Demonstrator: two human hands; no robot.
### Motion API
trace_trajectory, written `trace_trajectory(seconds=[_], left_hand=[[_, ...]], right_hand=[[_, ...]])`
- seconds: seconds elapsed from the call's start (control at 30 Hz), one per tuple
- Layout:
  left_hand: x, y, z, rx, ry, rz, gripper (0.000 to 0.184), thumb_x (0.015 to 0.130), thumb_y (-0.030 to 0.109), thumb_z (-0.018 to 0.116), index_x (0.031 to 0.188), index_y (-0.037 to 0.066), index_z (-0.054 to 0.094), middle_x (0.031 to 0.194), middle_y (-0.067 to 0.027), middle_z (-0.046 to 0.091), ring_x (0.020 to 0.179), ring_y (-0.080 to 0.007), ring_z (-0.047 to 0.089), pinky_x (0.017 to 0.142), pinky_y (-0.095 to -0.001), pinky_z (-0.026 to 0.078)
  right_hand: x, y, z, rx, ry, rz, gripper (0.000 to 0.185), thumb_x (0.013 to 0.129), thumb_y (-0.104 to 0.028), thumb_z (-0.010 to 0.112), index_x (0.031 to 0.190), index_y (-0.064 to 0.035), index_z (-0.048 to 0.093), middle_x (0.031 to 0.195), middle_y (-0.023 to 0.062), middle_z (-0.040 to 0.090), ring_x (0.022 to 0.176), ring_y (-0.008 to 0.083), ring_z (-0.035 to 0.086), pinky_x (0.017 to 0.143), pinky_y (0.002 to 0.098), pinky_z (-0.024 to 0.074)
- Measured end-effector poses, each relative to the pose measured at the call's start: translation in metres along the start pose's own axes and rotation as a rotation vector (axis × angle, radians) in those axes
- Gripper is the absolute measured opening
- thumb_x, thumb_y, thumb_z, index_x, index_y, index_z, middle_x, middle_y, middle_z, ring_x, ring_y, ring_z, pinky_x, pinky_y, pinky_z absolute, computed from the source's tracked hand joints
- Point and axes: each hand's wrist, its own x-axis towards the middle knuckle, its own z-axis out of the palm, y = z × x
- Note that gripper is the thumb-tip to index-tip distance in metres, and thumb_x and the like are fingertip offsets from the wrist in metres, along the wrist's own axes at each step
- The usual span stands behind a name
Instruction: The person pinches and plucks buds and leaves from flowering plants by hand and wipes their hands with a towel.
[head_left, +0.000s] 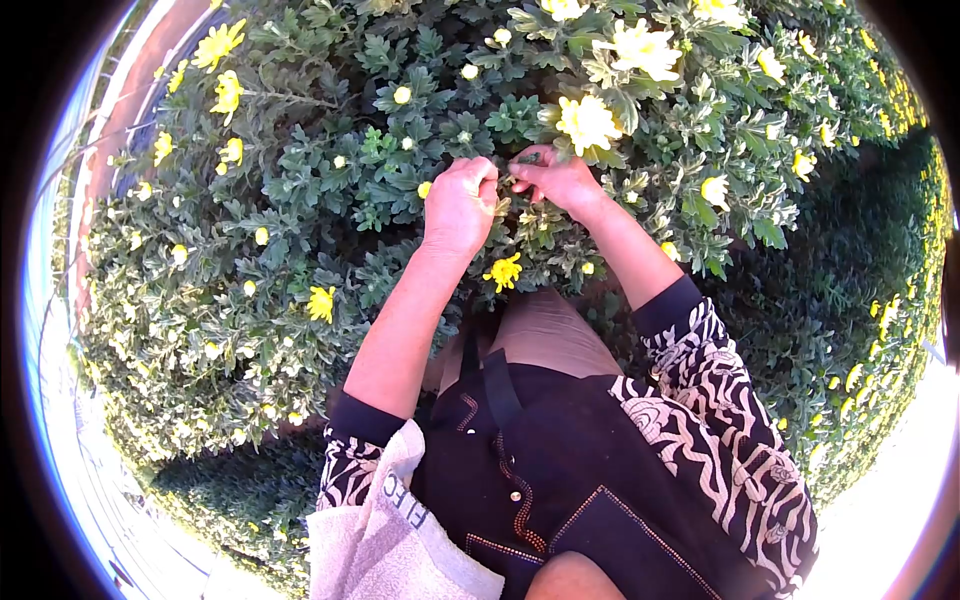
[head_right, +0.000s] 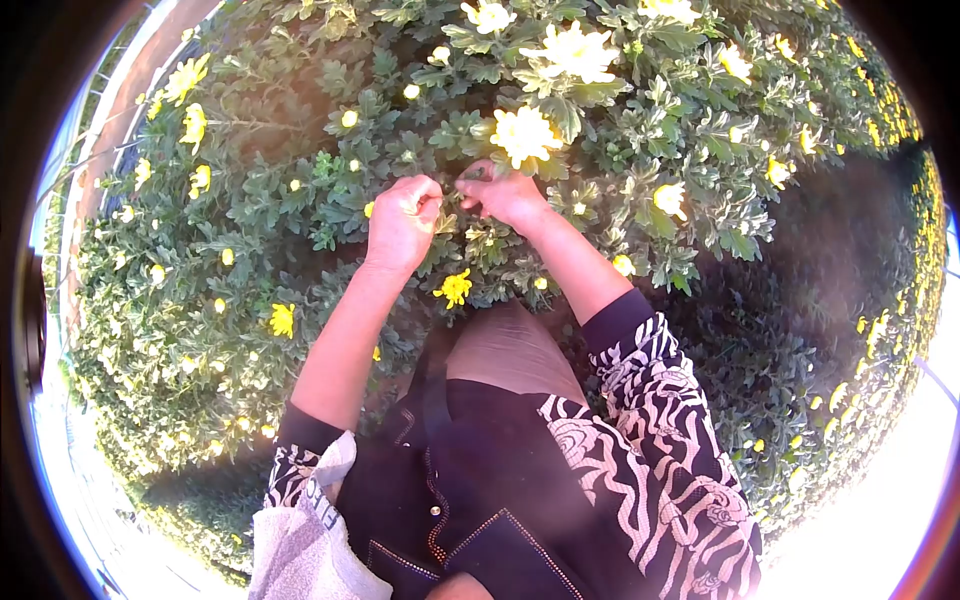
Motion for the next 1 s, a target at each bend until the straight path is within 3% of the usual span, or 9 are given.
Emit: trace_trajectory(seconds=[0.17,0.23,0.27,0.33,0.4,0.53,0.67,0.87,1.0], left_hand=[[-0.006,0.000,0.003,-0.023,0.044,0.000,0.011,0.079,0.000,0.062,0.088,0.005,0.063,0.084,-0.0124,0.063,0.076,-0.0274,0.064,0.070,-0.0344,0.051],[-0.007,-0.002,0.003,-0.020,0.041,-0.012,0.012,0.079,0.000,0.063,0.089,0.006,0.064,0.084,-0.0120,0.063,0.076,-0.0267,0.064,0.070,-0.0343,0.051],[-0.009,-0.005,0.003,-0.016,0.037,-0.026,0.013,0.079,0.001,0.064,0.090,0.006,0.065,0.084,-0.0117,0.063,0.076,-0.0260,0.064,0.070,-0.0343,0.051],[-0.011,0.002,-0.001,0.004,0.026,-0.078,0.013,0.079,0.002,0.064,0.092,0.006,0.065,0.086,-0.0118,0.063,0.076,-0.0249,0.064,0.070,-0.0342,0.051],[-0.008,0.009,-0.002,0.020,0.015,-0.122,0.014,0.080,0.003,0.065,0.094,0.006,0.065,0.089,-0.0119,0.063,0.076,-0.0237,0.065,0.070,-0.0342,0.051],[0.005,0.022,-0.002,-0.052,0.122,-0.163,0.023,0.082,0.006,0.067,0.104,0.002,0.062,0.103,-0.0125,0.063,0.077,-0.0203,0.065,0.072,-0.0342,0.052],[0.018,0.030,-0.004,-0.034,0.286,-0.188,0.039,0.080,0.004,0.070,0.117,0.008,0.060,0.108,-0.0111,0.062,0.077,-0.0199,0.065,0.073,-0.0350,0.052],[0.028,0.015,-0.005,0.205,0.111,-0.132,0.022,0.080,0.012,0.071,0.101,0.014,0.067,0.091,-0.0068,0.059,0.079,-0.0230,0.063,0.072,-0.0364,0.050],[0.024,0.013,-0.006,0.259,0.149,-0.084,0.013,0.081,0.013,0.069,0.093,0.012,0.065,0.092,-0.0084,0.058,0.083,-0.0302,0.063,0.073,-0.0403,0.050]], right_hand=[[0.047,0.042,-0.018,-0.472,0.389,-0.008,0.045,0.091,-0.027,0.062,0.128,-0.0035,0.057,0.097,0.0149,0.071,0.081,0.0187,0.071,0.077,0.0312,0.0550],[0.041,0.026,-0.018,-0.465,0.504,0.004,0.043,0.088,-0.021,0.064,0.127,-0.0031,0.057,0.113,0.0176,0.066,0.103,0.0229,0.067,0.085,0.0328,0.0540],[0.028,0.010,-0.027,-0.164,0.292,0.076,0.045,0.084,-0.012,0.067,0.126,-0.0024,0.054,0.114,0.0148,0.064,0.108,0.0230,0.062,0.087,0.0336,0.0526],[0.019,0.005,-0.018,0.088,0.192,-0.231,0.051,0.080,-0.009,0.070,0.126,-0.0035,0.050,0.106,0.0091,0.064,0.098,0.0181,0.062,0.088,0.0329,0.0508],[0.004,-0.008,-0.008,-0.039,0.180,-0.466,0.057,0.077,-0.014,0.076,0.126,-0.0045,0.048,0.102,0.0057,0.063,0.092,0.0136,0.058,0.086,0.0315,0.0498],[0.015,-0.012,0.007,0.145,0.244,-0.398,0.032,0.089,-0.026,0.068,0.113,-0.0054,0.061,0.084,0.0012,0.062,0.080,0.0106,0.056,0.078,0.0267,0.0471],[0.025,0.001,0.018,0.113,0.149,-0.285,0.024,0.093,-0.027,0.064,0.110,-0.0096,0.065,0.086,0.0016,0.067,0.079,0.0096,0.058,0.076,0.0258,0.0467],[0.013,0.000,0.020,-0.057,0.214,-0.093,0.039,0.091,-0.041,0.062,0.113,-0.0097,0.063,0.088,0.0021,0.068,0.082,0.0131,0.062,0.080,0.0291,0.0480],[0.006,-0.009,0.013,-0.514,0.338,-0.184,0.031,0.092,-0.036,0.060,0.107,-0.0086,0.062,0.091,0.0124,0.069,0.085,0.0293,0.067,0.081,0.0399,0.0507]])
